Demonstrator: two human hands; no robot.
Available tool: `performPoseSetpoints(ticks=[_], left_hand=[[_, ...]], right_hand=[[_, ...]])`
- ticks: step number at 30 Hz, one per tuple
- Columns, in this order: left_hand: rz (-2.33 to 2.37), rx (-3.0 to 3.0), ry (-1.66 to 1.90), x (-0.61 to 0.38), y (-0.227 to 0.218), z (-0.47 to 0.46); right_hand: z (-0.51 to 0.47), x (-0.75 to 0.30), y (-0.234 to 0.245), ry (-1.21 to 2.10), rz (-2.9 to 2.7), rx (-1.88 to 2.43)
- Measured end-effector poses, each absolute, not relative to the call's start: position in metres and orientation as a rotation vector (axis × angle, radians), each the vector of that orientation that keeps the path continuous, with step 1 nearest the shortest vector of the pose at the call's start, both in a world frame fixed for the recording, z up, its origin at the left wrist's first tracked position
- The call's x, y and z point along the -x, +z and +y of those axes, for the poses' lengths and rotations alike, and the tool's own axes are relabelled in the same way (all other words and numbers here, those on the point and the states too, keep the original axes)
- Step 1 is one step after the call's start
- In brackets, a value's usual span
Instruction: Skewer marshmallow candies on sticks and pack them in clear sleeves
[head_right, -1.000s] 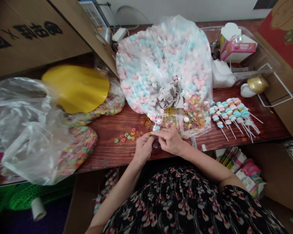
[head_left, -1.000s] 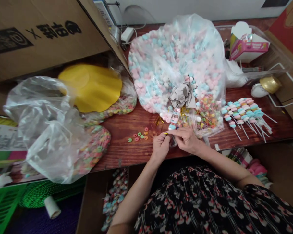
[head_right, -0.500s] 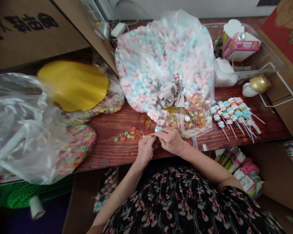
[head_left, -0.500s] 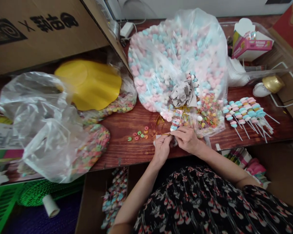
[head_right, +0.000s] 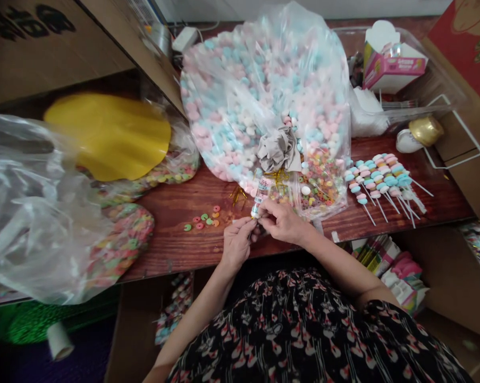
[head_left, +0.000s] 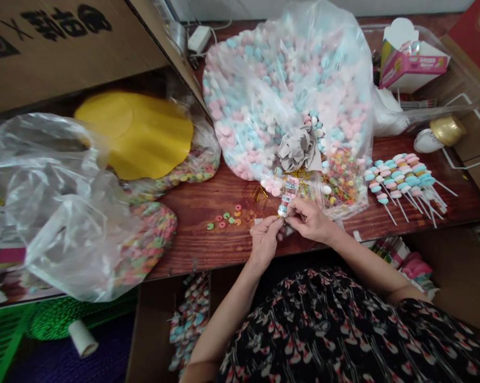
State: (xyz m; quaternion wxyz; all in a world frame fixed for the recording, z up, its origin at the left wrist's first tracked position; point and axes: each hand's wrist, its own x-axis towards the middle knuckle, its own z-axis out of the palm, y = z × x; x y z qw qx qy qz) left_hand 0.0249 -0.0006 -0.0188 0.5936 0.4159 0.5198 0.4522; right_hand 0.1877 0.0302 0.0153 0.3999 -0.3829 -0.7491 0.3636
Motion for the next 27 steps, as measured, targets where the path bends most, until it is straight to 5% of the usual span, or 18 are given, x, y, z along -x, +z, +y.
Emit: performPoseSetpoints(ticks=[10, 20, 23, 27], left_hand=[[1.234, -1.134, 1.095, -0.025, 0.003, 0.001], [1.095, -0.853, 0.911, -0.029, 0.017, 0.003], [1.027, -0.831, 0.781, -0.029, 0.022, 0.001], [0.934, -0.869, 0.598, -0.026, 0.03, -0.001]], right_hand=[[0.01, -0.175, 0.007, 1.464, -1.152, 1.093], [0.032, -0.204, 0.01, 1.802, -1.408, 0.831], [0.028, -0.21, 0.015, 1.649, -1.629, 0.786], [0.014, -0.223, 0.022, 0.899, -2.053, 0.726]])
